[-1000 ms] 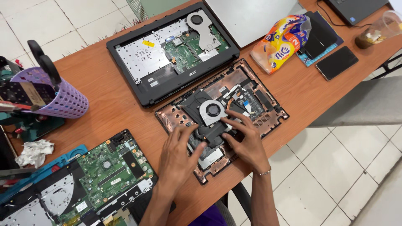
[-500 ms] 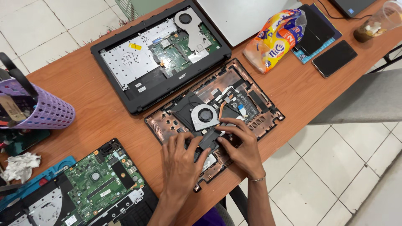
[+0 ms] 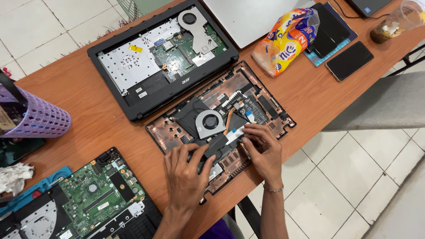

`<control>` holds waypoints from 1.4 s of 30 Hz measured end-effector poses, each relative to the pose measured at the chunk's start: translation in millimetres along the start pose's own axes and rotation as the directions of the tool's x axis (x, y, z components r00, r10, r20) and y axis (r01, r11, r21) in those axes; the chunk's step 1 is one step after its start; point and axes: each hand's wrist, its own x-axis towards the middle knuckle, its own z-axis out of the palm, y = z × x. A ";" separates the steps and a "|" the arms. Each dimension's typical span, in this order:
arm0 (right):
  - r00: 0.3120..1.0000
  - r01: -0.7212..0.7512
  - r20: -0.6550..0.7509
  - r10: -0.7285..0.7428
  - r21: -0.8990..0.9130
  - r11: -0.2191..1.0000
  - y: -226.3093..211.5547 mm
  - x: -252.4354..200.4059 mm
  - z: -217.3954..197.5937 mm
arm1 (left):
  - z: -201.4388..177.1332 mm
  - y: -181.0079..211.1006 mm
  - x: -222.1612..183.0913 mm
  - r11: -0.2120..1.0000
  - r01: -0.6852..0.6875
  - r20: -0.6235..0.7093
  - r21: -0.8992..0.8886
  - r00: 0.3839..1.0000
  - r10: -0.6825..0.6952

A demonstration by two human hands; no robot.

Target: The person works on the internal components of an open laptop using a small tool to press down on a connector and cable on the motherboard.

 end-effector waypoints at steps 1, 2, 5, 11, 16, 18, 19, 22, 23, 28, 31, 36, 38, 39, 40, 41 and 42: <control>1.000 -0.003 -0.001 0.003 -0.003 1.000 0.8 -0.2 -1.0 | 2.7 -0.5 -2.2 1.000 -0.020 -0.011 0.015 1.000 0.020; 1.000 -0.007 -0.002 0.007 -0.006 1.000 1.8 -0.2 -1.7 | 5.7 -1.5 -4.2 0.999 -0.039 -0.022 0.031 0.999 0.040; 0.999 -0.014 -0.029 0.014 0.026 1.000 4.2 0.0 -2.6 | 12.8 -4.1 -8.9 0.995 -0.075 -0.055 0.072 0.995 0.079; 0.998 -0.031 -0.052 0.032 0.010 0.999 -2.4 6.3 -4.6 | 1.5 -1.8 -12.2 0.993 -0.073 -0.099 0.088 0.992 0.082; 1.000 -0.028 -0.013 0.029 0.034 0.999 -20.7 14.7 5.6 | -34.0 -0.7 -14.5 0.994 -0.053 -0.133 0.091 0.989 0.065; 0.999 -0.036 0.024 0.035 0.021 0.999 -25.4 15.3 12.1 | -47.5 -0.7 -18.8 0.995 -0.041 -0.149 0.087 0.987 0.054; 0.997 -0.049 0.061 0.048 0.015 0.999 -26.1 15.7 15.3 | -51.7 -2.0 -20.5 0.995 -0.037 -0.155 0.097 0.987 0.052; 0.982 -0.098 0.163 0.095 0.006 0.995 -24.1 9.3 25.0 | -67.3 -8.6 -34.9 0.994 -0.010 -0.163 0.110 0.986 0.028; 0.977 -0.106 0.188 0.102 0.011 0.994 -23.0 8.7 28.5 | -71.9 -12.7 -39.0 0.995 -0.002 -0.170 0.103 0.985 0.019; 0.949 -0.124 0.300 0.100 0.064 0.990 -22.9 -1.5 44.5 | -96.9 -36.9 -67.0 0.998 -0.006 -0.167 0.067 0.986 0.018; 0.921 -0.110 0.384 0.067 0.089 0.990 -29.5 -7.5 59.9 | -108.1 -46.7 -87.1 0.996 0.039 -0.172 0.075 0.985 -0.026; 0.860 -0.072 0.505 0.077 -0.029 0.997 -50.8 -19.4 81.8 | -122.9 -57.2 -123.4 0.988 0.141 -0.191 0.069 0.973 -0.126; 0.846 -0.077 0.526 0.089 -0.045 0.996 -57.9 -23.8 93.5 | -131.2 -60.2 -134.6 0.981 0.183 -0.203 0.061 0.965 -0.167; 0.841 -0.079 0.533 0.096 -0.054 0.995 -61.7 -26.1 99.1 | -135.6 -61.9 -139.2 0.978 0.201 -0.207 0.055 0.960 -0.186; 0.832 -0.068 0.547 0.090 -0.060 0.996 -65.3 -27.8 105.3 | -140.2 -64.0 -143.0 0.976 0.208 -0.224 0.065 0.956 -0.189; 0.824 -0.057 0.559 0.086 -0.068 0.996 -68.9 -30.0 111.2 | -145.0 -66.0 -146.8 0.974 0.213 -0.237 0.072 0.953 -0.191; 0.817 -0.047 0.571 0.082 -0.076 0.996 -72.4 -32.0 117.3 | -149.5 -68.1 -150.4 0.972 0.219 -0.250 0.080 0.949 -0.193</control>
